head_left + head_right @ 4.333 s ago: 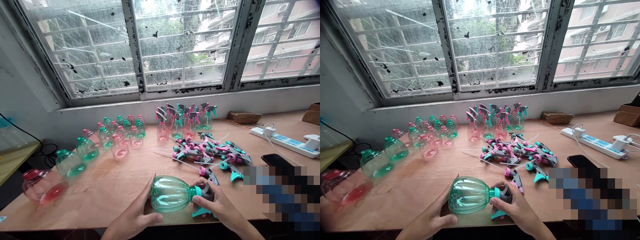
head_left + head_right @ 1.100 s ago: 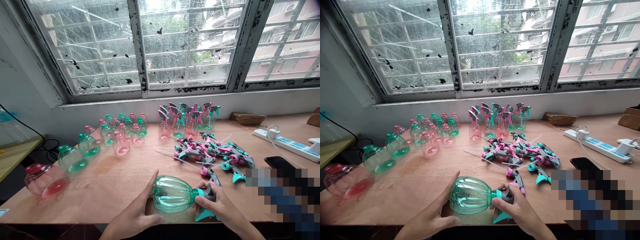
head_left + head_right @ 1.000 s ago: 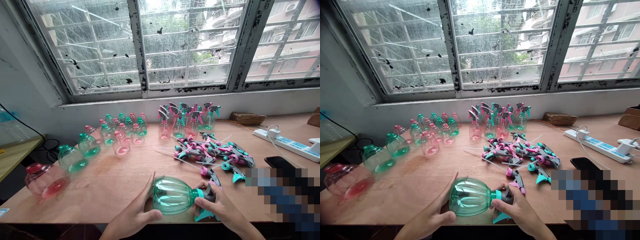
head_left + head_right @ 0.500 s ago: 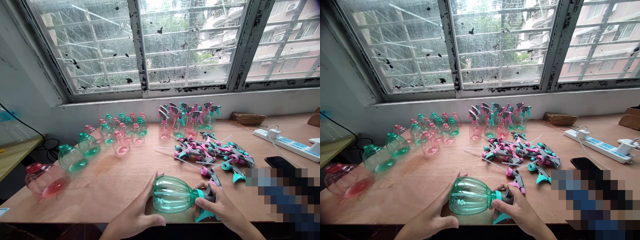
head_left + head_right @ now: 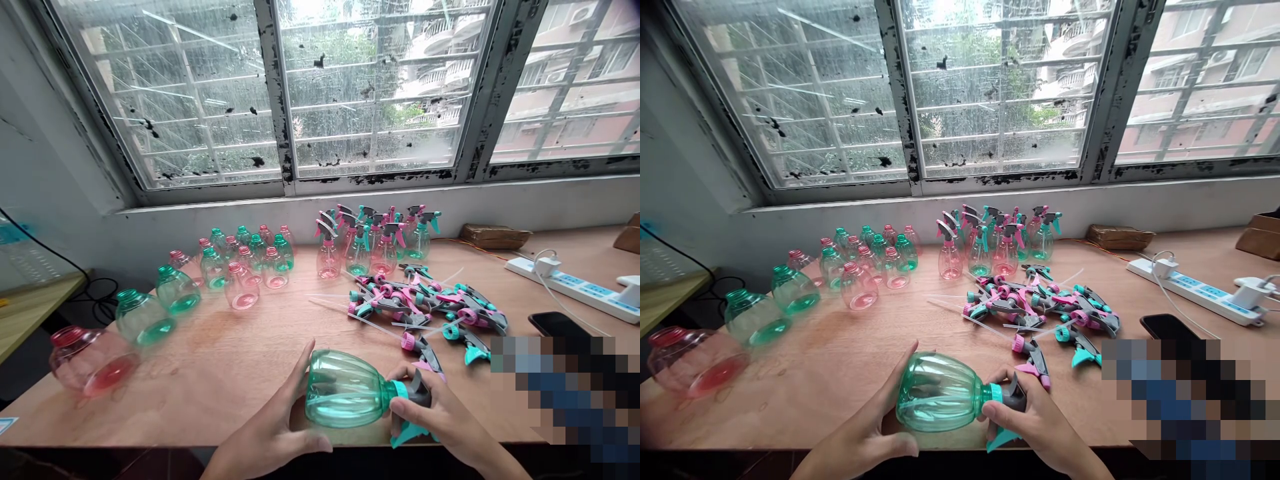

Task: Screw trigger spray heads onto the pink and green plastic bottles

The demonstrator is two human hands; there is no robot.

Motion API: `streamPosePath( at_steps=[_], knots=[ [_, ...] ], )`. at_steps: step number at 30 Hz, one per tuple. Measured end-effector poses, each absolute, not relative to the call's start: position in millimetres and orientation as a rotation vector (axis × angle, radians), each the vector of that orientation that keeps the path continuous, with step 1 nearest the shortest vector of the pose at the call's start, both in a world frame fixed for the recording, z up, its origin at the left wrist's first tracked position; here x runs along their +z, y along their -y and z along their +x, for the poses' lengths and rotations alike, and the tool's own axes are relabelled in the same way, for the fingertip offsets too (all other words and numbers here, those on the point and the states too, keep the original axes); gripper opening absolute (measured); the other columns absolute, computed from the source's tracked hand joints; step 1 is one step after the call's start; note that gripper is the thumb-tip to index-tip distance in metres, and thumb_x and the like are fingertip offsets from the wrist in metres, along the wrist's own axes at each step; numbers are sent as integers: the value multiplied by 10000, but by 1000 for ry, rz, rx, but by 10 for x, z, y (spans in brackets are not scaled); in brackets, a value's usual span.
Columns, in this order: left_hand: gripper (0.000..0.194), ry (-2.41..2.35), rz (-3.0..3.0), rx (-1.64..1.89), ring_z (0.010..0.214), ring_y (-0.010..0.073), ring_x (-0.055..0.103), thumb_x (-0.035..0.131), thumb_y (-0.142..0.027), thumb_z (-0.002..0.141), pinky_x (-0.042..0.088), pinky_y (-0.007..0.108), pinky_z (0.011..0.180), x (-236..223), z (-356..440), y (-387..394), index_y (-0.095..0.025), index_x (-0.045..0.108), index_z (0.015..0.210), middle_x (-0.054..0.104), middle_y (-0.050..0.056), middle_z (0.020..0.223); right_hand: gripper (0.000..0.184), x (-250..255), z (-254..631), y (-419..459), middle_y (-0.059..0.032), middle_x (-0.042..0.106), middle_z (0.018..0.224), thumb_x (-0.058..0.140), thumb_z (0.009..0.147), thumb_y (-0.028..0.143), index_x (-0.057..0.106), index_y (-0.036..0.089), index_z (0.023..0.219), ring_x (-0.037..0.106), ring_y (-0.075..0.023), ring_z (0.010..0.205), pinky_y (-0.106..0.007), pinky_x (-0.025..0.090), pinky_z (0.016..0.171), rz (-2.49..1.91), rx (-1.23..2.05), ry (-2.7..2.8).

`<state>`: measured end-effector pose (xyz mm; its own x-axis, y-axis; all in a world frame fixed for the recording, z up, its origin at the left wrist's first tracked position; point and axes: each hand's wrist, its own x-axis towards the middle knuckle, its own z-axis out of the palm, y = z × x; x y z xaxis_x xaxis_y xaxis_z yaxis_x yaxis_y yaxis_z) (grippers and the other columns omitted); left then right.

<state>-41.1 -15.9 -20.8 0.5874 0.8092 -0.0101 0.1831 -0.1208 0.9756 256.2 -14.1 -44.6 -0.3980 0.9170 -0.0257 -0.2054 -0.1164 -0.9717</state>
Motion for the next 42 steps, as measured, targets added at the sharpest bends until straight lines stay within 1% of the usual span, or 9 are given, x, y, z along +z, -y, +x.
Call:
streamPosePath(
  at_steps=[3,6,12,18,21,28,33,37,42],
  knots=[
    [994,-825,1603,677,1524,329,216,691,-469,896,174,547,1244,-225,-436,150,-357,-19,1582,158,64,1685,373,-448,2561,144,-22,791,658,809,811,420,577,169,959,752,-180,616,-272,621,608,-876,1643,1286],
    [905,-854,1652,684,1530,321,198,687,-459,902,208,516,1246,-218,-436,146,-383,91,1579,133,31,1691,376,-445,2562,140,-22,789,652,805,807,438,579,173,950,754,-188,612,-277,621,601,-891,1629,1296],
    [837,-858,1724,719,1451,292,394,637,-388,952,291,470,1225,-211,-398,167,-450,67,1562,241,34,1663,364,-430,2561,136,-14,779,642,796,807,460,588,184,919,755,-203,594,-289,619,582,-893,1616,1313],
    [1066,-848,1667,706,1520,320,233,743,-392,872,232,502,1243,-231,-424,175,-416,-67,1565,141,48,1689,365,-434,2559,144,-19,776,650,795,810,454,592,178,938,756,-209,603,-296,618,579,-896,1592,1330],
    [967,-851,1683,687,1541,308,159,688,-395,913,183,515,1253,-222,-435,169,-405,-19,1573,91,32,1697,361,-431,2561,140,-16,779,643,795,810,454,595,177,930,754,-201,598,-282,611,577,-891,1605,1330],
    [873,-913,1761,657,1484,285,331,598,-262,971,277,438,1227,-214,-418,177,-392,-17,1577,236,57,1666,369,-447,2578,115,-31,788,644,785,817,465,596,173,940,763,-219,602,-296,603,574,-899,1587,1325],
    [1088,-951,1727,614,1523,327,213,737,-351,871,184,511,1248,-226,-440,165,-346,-92,1576,159,65,1685,370,-425,2563,125,-24,781,637,795,806,461,605,173,940,755,-209,586,-289,599,567,-898,1580,1325],
    [1019,-942,1737,614,1542,344,113,704,-466,877,156,535,1251,-229,-465,149,-320,-10,1590,46,53,1699,374,-414,2559,133,-14,771,629,803,796,460,602,182,941,749,-208,583,-299,602,575,-903,1580,1316],
    [998,-906,1759,601,1473,311,343,715,-303,892,247,498,1233,-168,-427,155,-365,-2,1584,305,73,1637,359,-441,2586,123,-32,791,647,781,822,457,590,180,949,758,-212,600,-288,580,581,-900,1591,1307]
  ],
)
